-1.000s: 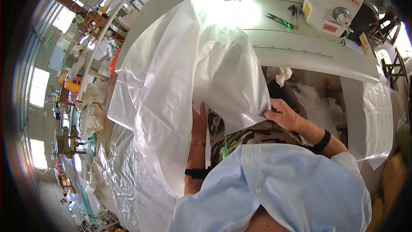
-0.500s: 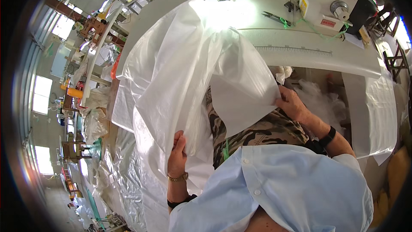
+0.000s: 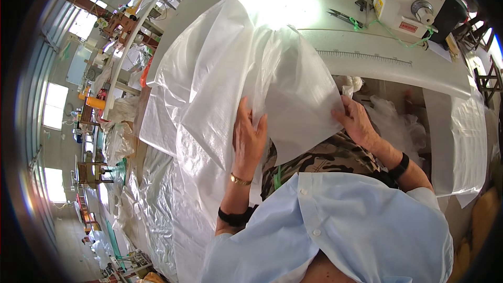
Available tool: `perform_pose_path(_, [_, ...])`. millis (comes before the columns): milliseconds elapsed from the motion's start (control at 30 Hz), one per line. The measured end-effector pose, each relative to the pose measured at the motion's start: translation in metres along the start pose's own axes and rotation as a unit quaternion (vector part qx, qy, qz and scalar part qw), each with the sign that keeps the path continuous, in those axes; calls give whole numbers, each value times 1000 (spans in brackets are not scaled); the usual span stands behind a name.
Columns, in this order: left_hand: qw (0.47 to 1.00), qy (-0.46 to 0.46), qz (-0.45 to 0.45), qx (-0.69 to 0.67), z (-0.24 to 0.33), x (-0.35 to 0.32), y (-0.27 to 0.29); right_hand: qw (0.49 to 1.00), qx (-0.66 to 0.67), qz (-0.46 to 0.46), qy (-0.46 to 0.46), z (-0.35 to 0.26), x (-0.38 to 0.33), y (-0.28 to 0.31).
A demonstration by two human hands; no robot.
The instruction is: Sew together large white plastic sheets using an industrial sewing machine.
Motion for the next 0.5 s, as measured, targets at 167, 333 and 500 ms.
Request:
perform_pose_path(167, [999,28,26,30,6,32,-28,1000,-1,10,-1,0,1,-4])
perform_pose_path(333, [994,-36,102,33,8,38,-29,999,-16,36,17,-11,0,-1])
perform_pose_path(500, [987,97,6,-127,4,59,2,1000,2,3,-17,-10,0,4])
Point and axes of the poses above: each hand's wrist, its own x-axis towards the middle knuckle, its own y-axis out of the back of the hand, z = x × y, the point moved 6 cm from there along x, towards the middle knuckle, and after that the axes turned 1 degree about z, right-handed, at the moved point
